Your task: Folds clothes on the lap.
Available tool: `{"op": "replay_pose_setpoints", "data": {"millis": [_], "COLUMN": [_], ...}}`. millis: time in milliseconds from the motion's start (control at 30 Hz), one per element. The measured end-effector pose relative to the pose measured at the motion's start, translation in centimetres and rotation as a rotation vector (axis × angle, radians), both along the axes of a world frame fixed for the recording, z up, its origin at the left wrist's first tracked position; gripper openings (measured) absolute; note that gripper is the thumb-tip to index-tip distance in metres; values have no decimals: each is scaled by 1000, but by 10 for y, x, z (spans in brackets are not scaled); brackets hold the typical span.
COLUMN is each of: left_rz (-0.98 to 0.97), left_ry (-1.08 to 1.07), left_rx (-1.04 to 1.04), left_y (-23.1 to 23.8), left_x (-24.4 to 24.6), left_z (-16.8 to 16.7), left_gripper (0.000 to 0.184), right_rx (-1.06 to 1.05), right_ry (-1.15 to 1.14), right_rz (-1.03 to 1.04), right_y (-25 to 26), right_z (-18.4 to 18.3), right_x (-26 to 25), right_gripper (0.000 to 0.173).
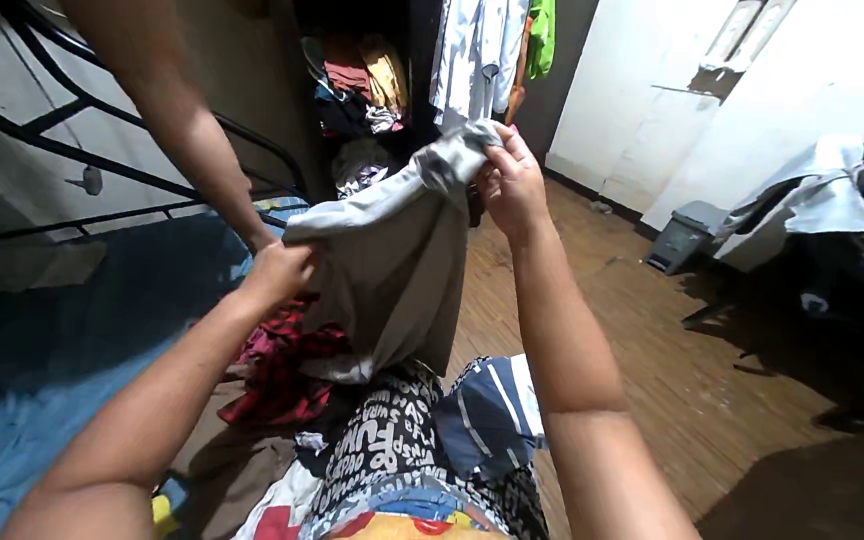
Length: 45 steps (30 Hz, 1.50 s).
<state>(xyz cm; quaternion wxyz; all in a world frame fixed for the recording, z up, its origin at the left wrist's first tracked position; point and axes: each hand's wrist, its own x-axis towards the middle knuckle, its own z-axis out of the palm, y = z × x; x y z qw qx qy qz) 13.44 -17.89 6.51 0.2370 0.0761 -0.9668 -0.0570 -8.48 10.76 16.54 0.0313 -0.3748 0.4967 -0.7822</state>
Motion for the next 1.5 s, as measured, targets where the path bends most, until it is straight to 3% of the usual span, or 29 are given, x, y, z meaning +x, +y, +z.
{"op": "replay_pose_setpoints", "data": {"millis": [67,100,233,333,400,467,567,600,667,700,800,833,933,967,1000,1100,1200,1233,1367,1500], "left_rz": [-36,-62,-185,-243,-265,-284,-292,-323,-353,-318,-279,-276,-244,-236,-235,-230,-332,-359,-321,-128], "left_ry": [132,198,346,319,289,181,-132,-196,-232,-205,-25,4,-66,-82,-84,-121,-248,-250,-183,-81], "left_rx": [65,96,196,150,137,218,307,277,275,317,437,462,502,531,558,532,364,338,338,291], "left_y": [6,9,34,50,49,48,75,85,98,101,99,98,89,86,85,96,114,115,92,45], "left_x": [-4,-7,-24,-28,-24,-13,-6,-9,-15,-15,-8,-4,8,11,14,13,4,4,17,28], "left_z": [29,43,78,91,96,96,87,79,79,85,106,115,145,151,154,153,152,157,179,189], "left_gripper": [26,30,27,23,22,26,64,66,36,25,18,19,26,28,30,34,27,21,23,21], "right_rx": [276,454,845,961,974,838,457,358,239,184,121,154,348,415,482,540,546,571,1114,1197], "right_ry": [86,145,269,319,303,251,241,263,301,292,213,220,412,457,467,369,283,325,349,228], "right_rz": [9,-9,314,209,71,-29,44,113,138,114,63,25,-254,-334,-344,-105,-236,-328,-502,-591], "right_y": [-7,-12,-31,-43,-33,-16,-12,-16,-29,-35,-45,-47,-48,-44,-38,-30,-42,-47,-33,8], "right_z": [-25,-37,-77,-98,-92,-77,-54,-49,-47,-52,-88,-102,-135,-138,-135,-95,-70,-68,-69,-108], "right_x": [-14,-8,62,78,68,60,70,80,96,100,105,106,94,88,84,114,143,134,68,7], "right_gripper": [66,71,42,33,25,18,18,19,21,29,85,86,40,34,38,63,50,46,30,38]}}
